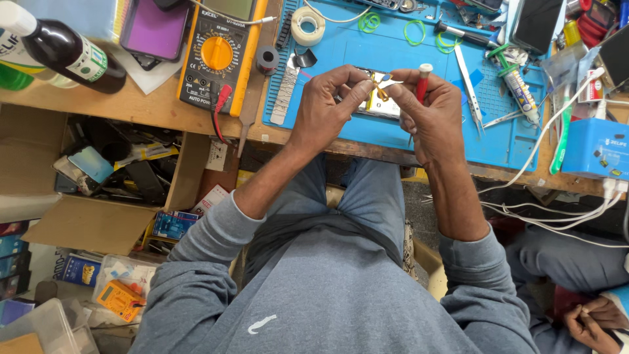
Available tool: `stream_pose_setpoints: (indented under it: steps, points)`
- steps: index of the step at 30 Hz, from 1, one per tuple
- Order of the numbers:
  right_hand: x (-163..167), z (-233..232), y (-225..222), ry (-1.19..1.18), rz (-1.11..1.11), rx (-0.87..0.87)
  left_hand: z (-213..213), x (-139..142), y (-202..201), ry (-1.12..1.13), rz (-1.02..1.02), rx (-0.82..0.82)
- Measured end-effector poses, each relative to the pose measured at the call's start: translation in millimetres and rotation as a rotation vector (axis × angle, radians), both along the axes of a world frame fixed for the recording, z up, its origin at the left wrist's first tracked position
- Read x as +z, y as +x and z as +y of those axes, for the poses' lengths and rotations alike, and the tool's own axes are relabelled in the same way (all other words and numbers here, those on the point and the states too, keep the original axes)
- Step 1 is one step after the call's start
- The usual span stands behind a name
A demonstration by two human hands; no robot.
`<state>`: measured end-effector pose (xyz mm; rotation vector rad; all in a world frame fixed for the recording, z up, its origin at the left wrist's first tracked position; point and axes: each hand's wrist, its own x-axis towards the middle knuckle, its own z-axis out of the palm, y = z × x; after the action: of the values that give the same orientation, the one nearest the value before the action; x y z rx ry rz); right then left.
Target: The person works on a disassembled smartphone placed on a blue mat. They use a red-handled screwdriver to adjust components near the battery and a black pen-like tool to probe the motherboard area. The person repeatedly pries and presses internal parts while keeping the phone steady with the other hand.
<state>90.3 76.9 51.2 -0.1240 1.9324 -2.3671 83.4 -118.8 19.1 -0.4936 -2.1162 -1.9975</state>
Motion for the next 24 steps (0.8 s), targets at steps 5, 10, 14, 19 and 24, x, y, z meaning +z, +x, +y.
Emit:
stream_pose_setpoints:
  steps: [5, 10, 14, 19, 24]
  points:
    - [2.6, -3.3, -2.7, 0.143, 0.037, 0.022, -3.3, -1.1, 6.5, 0.016, -0.051, 0.015]
    - [5.1, 6.9, -22.8, 0.441, 0.099, 0.147, -25.5, 5.3, 12.4, -0.158, -0.002, 0.048]
    - [7.1, 20.4, -51.0, 0.615, 0.092, 0.385, -50.2, 7.2, 24.9, -0.572, 0.289, 0.134]
    - [11.3, 17.7, -74.9, 0.784, 0.198, 0.588, -55.9, 0.5, 37.7, -0.796, 0.386, 0.065]
    - [24.1, 6.7, -77.8, 1.067, 0.326, 0.602, -55.5, -5.5, 38.2, -0.902, 0.426, 0.027]
